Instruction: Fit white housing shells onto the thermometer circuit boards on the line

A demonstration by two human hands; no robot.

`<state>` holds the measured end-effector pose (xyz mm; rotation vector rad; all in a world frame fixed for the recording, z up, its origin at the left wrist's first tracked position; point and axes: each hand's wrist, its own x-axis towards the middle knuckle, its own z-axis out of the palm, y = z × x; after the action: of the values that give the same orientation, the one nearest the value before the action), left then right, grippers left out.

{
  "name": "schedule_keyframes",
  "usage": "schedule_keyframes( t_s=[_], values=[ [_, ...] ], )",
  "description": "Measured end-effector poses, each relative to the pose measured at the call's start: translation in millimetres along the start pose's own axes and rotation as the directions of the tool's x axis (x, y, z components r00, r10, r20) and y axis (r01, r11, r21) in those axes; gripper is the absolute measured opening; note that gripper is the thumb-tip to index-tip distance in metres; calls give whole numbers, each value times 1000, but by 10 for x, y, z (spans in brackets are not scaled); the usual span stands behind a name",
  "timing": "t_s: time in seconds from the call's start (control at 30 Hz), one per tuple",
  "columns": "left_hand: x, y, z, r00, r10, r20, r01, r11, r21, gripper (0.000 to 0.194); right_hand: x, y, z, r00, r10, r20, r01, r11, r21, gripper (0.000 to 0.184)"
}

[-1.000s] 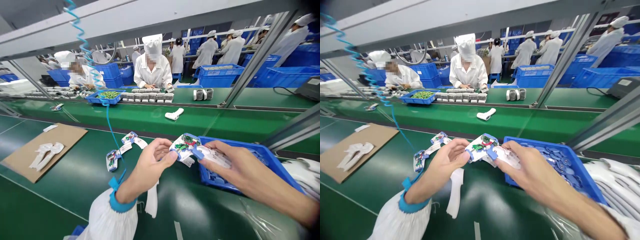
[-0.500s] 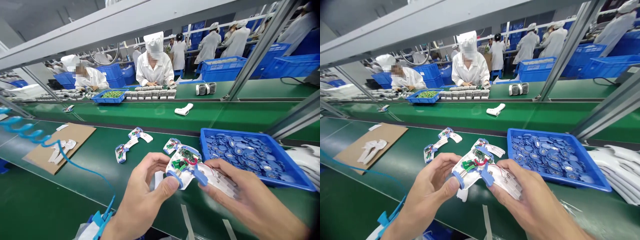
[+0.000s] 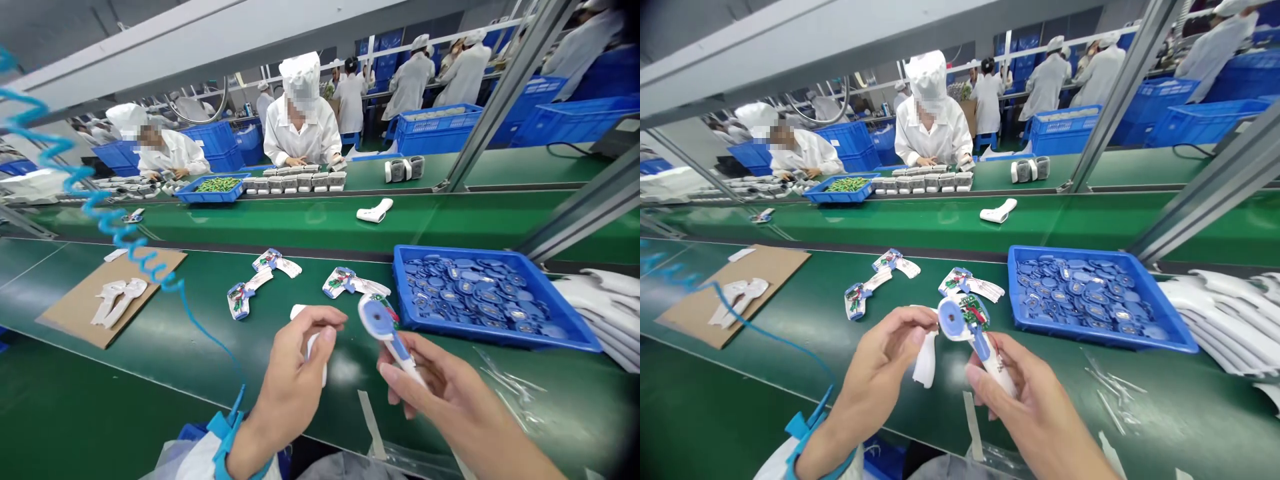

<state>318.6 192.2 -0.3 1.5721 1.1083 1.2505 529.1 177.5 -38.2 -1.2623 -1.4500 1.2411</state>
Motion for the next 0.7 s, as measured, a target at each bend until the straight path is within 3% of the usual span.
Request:
schedule_keyframes(
  t_s=[0.03, 0.1, 0.17, 0.23, 0.27, 0.33, 0.43, 0.5, 0.6, 0.7],
  values=[
    [11, -52, 21, 999, -9, -47, 10, 1000, 12, 29, 9, 101, -2, 995, -51, -90, 37, 988, -148, 42],
    [31, -126, 76, 994, -43, -98, 47, 998, 36, 37, 24, 328, -33, 944, -242, -224, 117, 882, -456, 36],
    [52, -167, 149, 996, -79, -33, 81, 995, 62, 34, 15, 516, -63, 859, -451, -243, 191, 721, -666, 31],
    [77, -193, 237, 986, -122, 112, 111, 988, 104, 33, -18, 599, -80, 790, -579, -202, 264, 618, -740, 29],
    [90, -209, 283, 975, -138, 175, 117, 985, 127, 32, -39, 598, -86, 782, -599, -172, 304, 608, -734, 29],
    [107, -252, 371, 961, -143, 238, 103, 980, 172, 23, -73, 540, -107, 813, -569, -123, 365, 663, -653, 32],
    [94, -335, 472, 968, -103, 227, 42, 965, 260, 19, -92, 408, -146, 846, -512, -148, 358, 752, -553, 28],
    [63, -385, 518, 968, -73, 240, -12, 942, 335, 20, -94, 330, -152, 810, -558, -182, 365, 722, -587, 17],
    [22, -450, 560, 959, -21, 284, -109, 894, 435, 17, -121, 231, -162, 777, -612, -146, 377, 639, -671, 28],
    [22, -526, 574, 976, -53, 210, -51, 885, 463, 13, -152, 263, -290, 782, -579, -232, 291, 668, -685, 32]
  ],
)
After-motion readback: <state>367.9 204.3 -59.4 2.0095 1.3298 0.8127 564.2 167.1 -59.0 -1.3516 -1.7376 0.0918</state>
